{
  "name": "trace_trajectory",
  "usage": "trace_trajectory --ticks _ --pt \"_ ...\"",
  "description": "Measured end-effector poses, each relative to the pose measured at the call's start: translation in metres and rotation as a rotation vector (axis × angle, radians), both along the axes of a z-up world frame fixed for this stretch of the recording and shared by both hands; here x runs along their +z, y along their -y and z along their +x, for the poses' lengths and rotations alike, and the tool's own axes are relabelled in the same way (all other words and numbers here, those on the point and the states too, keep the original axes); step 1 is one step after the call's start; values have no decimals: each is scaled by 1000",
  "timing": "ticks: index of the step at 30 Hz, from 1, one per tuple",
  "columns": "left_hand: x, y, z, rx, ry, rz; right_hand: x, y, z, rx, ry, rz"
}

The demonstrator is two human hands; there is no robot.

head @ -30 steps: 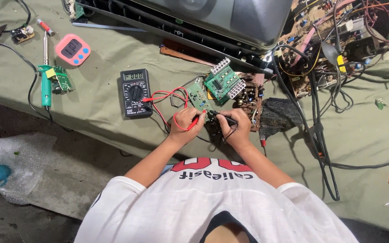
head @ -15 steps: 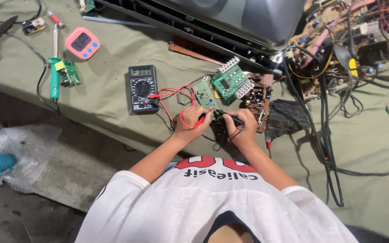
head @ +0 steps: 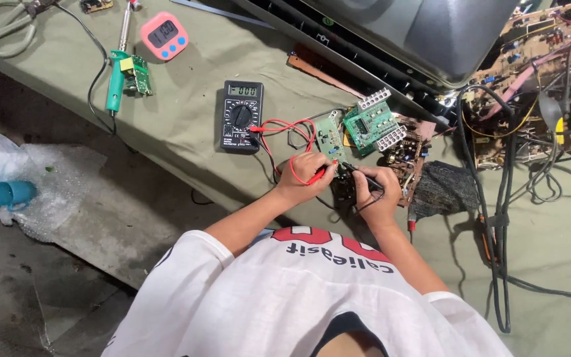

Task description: Diagnosing and repairing a CRT monitor by testing circuit board components with a multimeter.

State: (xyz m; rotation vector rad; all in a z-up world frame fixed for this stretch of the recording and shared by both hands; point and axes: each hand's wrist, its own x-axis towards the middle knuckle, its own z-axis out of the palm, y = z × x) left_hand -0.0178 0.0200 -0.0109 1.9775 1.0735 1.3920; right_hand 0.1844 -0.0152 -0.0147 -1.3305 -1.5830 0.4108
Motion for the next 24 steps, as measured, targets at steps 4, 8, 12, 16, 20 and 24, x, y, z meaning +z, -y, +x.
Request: trace_trajectory --ticks 4,8,12,16,20,24 --pt "-3 -1 0 -4 -9 8 0 0 -1 -6 -7 -7" --pt "0 -1 -1 -12 -19 8 7 3 -1 5 -86 -45" --pt "-7 -3 -1 -29 -44 26 7 7 9 12 -155 -51" --pt "-11 -3 0 -25 -45 40 16 14 19 8 -197 -55" --pt "-18 -3 1 -41 -50 36 17 24 30 -11 -155 -25" --pt "-18 -3 1 -48 -52 28 14 36 47 -7 -151 -39"
